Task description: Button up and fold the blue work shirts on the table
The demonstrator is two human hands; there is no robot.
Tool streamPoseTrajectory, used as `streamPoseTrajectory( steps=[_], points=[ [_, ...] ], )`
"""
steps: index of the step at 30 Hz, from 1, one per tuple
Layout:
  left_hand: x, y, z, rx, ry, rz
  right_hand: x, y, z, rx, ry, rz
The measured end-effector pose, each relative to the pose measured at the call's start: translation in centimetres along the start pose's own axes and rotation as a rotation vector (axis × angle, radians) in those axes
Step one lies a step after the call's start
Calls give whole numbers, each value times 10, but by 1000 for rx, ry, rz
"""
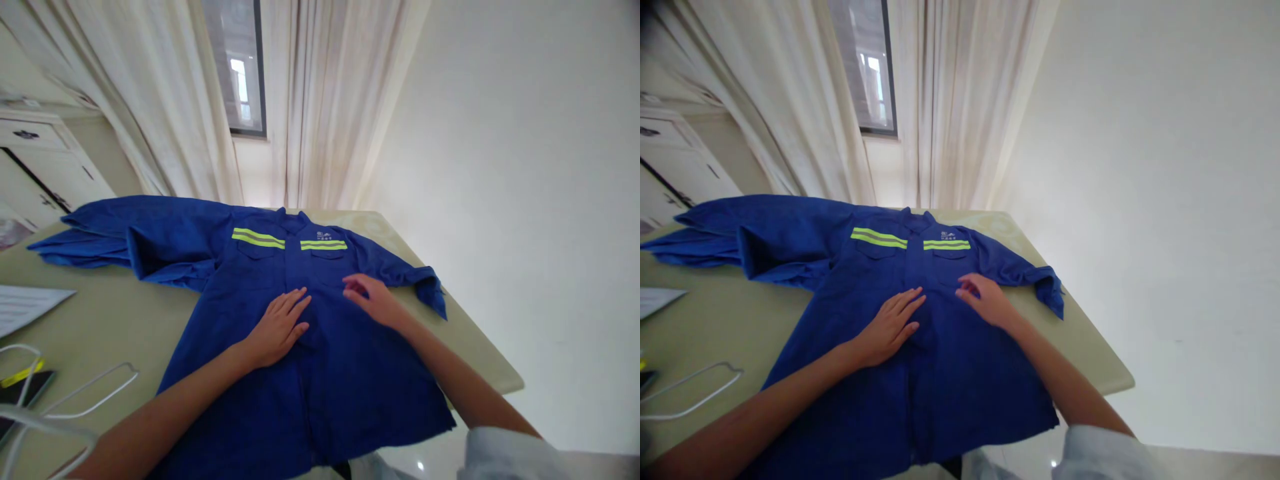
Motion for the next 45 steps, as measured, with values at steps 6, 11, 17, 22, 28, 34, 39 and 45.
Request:
streamPoseTrajectory(
  steps=[6, 11, 17, 22, 28, 34, 39, 45],
  points=[
    [-24, -63, -2, 66, -24, -15, 93, -131, 114, 203, -145, -107],
    [-30, -99, 26, 94, 139, 90, 77, -128, 141, 104, -202, 41],
    [-44, -116, 37, 33, 179, -8, 87, -111, 130, 1, -353, 138],
    [-62, -130, 36, 45, 135, -14, 106, -83, 137, -127, -403, 163],
    [-53, -139, 33, 9, 110, -48, 106, -46, 138, -9, -485, 146],
    [-52, -145, 39, -67, 131, -136, 95, -53, 141, -63, -372, 161],
    [-51, -142, 40, -103, 116, -248, 83, -60, 143, -116, -255, 148],
    [-51, -145, 36, -162, 114, -271, 96, -67, 142, -73, -305, 45]
  ],
)
Point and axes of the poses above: each hand's wrist, its own y-axis towards the middle knuckle, its own z-axis out of the palm, x = y × z, the point moved 4 cm from there along y, towards the middle knuckle, and after that the axes turned 9 degrees about x, right-handed, at the moved point
